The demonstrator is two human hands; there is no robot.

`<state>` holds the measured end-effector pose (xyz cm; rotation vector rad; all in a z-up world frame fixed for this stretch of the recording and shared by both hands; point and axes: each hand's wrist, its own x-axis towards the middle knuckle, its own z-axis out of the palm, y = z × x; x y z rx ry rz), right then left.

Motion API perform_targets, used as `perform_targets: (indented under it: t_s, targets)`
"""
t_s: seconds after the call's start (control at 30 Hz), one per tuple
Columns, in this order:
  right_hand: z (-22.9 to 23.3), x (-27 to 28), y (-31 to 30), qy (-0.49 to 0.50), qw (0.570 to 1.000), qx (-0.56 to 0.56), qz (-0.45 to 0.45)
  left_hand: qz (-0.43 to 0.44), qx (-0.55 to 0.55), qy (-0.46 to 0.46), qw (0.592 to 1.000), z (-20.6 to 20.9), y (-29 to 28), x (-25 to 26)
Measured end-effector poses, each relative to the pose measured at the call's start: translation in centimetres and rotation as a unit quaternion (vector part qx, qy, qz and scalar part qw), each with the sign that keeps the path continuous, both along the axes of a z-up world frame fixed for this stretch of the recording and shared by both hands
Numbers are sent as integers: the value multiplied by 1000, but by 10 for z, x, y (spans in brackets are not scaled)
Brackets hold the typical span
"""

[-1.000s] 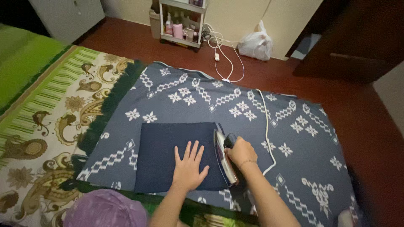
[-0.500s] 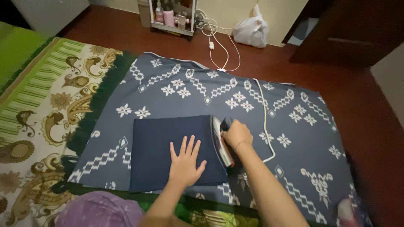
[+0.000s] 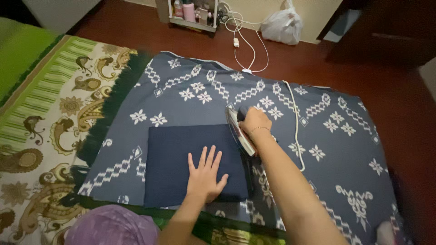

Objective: The person irons a dark blue shirt on a patterned mat on the floor, smoothing and folding it while using a steam iron. The person then places the folded shirt aside and picks up a black patterned garment.

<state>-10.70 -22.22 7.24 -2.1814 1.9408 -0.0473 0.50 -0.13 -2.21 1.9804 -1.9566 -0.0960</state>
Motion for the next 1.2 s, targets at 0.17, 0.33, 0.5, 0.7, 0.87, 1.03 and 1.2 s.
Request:
perform_targets:
  t_s: [0.17, 0.33, 0.5, 0.7, 0.87, 1.03, 1.2]
  targets:
    - [-5, -4, 9, -10, 1000, -9, -25, 4, 8, -10, 1000, 1, 2, -1]
    - [-3, -32, 30, -8, 999, -1, -44, 3, -2, -21, 1000, 1, 1, -1]
    - [6, -65, 63, 4, 999, -3, -34, 9, -7, -24, 1000, 1, 5, -3]
    - [17, -106, 115, -6, 997, 14, -71, 18, 9, -44, 999, 7, 4, -5]
    - [43, -139, 141, -27, 997, 27, -66, 16, 17, -59, 998, 10, 6, -5]
    - [48, -135, 170, -62, 997, 22, -37, 14, 9, -68, 998, 5, 6, -5]
    - [30, -93, 192, -47, 997, 47, -48, 11, -16, -48, 999, 5, 4, -4]
